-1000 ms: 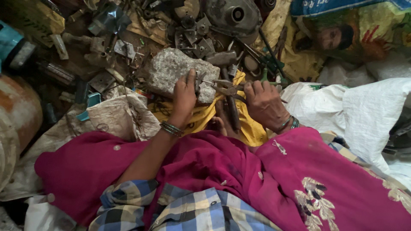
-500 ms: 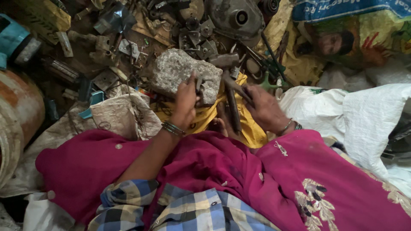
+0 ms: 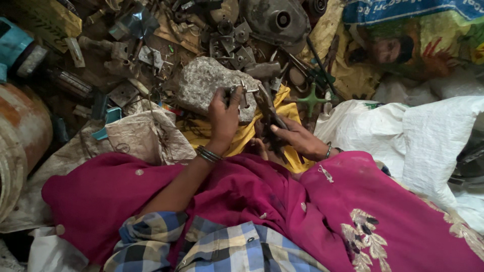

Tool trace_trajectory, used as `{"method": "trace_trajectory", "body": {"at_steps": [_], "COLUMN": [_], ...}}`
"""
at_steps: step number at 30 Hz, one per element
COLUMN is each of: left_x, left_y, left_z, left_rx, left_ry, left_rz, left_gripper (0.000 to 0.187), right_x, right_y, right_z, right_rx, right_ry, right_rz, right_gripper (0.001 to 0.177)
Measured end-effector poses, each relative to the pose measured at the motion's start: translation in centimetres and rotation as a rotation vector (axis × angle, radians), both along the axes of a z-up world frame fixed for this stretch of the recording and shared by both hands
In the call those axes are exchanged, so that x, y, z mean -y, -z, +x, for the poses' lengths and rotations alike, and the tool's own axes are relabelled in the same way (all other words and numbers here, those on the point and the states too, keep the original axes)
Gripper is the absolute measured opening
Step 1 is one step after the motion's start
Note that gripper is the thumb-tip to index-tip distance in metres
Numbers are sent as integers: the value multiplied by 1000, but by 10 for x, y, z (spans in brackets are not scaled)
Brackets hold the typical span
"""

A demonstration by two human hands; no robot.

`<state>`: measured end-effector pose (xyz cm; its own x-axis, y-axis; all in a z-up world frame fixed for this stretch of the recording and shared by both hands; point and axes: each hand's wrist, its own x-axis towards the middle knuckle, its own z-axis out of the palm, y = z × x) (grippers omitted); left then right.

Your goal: The person sits on the floor and uses a hammer and pliers to repair a small metal part. They repeatedly strike the part against a stone and use pliers to adjust or remove components.

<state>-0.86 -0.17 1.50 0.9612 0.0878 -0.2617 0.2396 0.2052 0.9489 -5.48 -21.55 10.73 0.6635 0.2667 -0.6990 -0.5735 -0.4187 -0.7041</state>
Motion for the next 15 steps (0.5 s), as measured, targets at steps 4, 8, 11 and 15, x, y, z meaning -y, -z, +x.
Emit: {"method": "trace_trajectory", "body": {"at_steps": [4,8,11,15], "left_x": [0,0,-1,-4], "left_y": [-3,-11,-19,-23], "left_z": [-1,-3,-4,-9], "left_rx": [39,-32,45,150], "left_ry": [-4,12,14,34], "left_rz": [66,91,59,142], "left_gripper": [35,33,32,30], "right_x": [-4,-3,-3,-3], "right_y": [-3,-2,0,0], "right_z": [3,2,0,2], "right_rx": [28,44,17,-21], "right_ry": [-21,-7,36,78], "right_rz": [-39,29,64,102], "right_gripper": [54,55,54,52]}}
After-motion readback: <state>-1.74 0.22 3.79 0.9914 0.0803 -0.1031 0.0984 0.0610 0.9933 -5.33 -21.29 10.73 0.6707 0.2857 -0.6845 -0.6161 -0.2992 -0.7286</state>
